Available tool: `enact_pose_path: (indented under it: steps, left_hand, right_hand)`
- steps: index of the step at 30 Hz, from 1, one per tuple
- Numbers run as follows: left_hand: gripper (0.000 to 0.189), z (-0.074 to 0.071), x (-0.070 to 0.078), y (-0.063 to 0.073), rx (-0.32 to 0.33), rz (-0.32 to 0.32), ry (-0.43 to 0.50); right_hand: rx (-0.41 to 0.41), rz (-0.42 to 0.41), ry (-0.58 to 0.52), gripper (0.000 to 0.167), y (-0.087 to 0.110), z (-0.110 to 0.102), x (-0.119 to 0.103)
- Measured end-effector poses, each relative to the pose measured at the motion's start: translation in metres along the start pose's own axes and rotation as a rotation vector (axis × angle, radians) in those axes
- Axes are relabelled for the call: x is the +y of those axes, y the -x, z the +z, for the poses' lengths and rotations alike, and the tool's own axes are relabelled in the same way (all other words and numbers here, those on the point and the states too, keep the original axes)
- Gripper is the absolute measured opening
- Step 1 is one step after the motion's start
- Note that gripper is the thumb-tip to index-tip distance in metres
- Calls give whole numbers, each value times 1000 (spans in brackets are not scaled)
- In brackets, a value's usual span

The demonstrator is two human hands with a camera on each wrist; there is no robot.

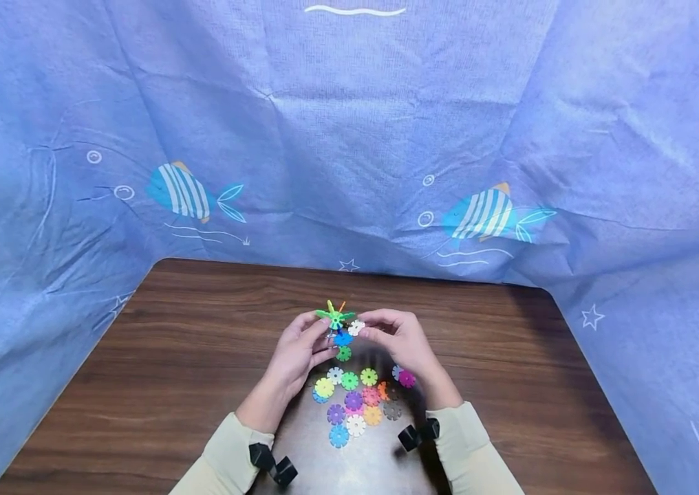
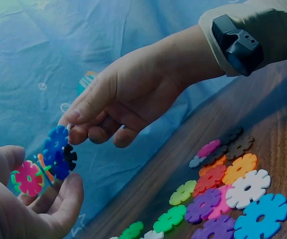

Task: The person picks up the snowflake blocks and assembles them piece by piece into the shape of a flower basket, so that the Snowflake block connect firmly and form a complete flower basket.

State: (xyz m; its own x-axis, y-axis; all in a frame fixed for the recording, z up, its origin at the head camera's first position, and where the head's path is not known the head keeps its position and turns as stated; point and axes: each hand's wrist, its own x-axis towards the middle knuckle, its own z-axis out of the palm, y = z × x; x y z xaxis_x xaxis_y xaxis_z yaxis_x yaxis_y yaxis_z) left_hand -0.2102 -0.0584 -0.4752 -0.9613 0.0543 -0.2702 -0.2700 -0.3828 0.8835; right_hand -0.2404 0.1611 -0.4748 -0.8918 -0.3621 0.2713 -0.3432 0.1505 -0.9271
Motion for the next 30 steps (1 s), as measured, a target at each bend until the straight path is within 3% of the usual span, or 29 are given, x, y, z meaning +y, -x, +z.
enact_pose_path:
  steps: [8, 12, 19, 24, 30]
  left_hand:
    - [63, -2, 0, 3, -67, 29, -55]
    - [67, -1, -3, 3, -81, 27, -43]
    - [62, 2, 0, 5, -60, 14, 20]
    - [58, 1, 5, 3, -8, -6, 29]
    - [43, -4, 6, 3, 44, -10, -25]
  right_hand:
    - [8, 53, 12, 25, 3, 4, -1]
    - [2, 50, 29, 21, 5, 6, -2]
    - [-11, 24, 71, 22, 13, -5, -8]
    - [-6, 76, 195, 22, 22, -30, -5]
    - [-82, 134, 374, 25, 32, -57, 5]
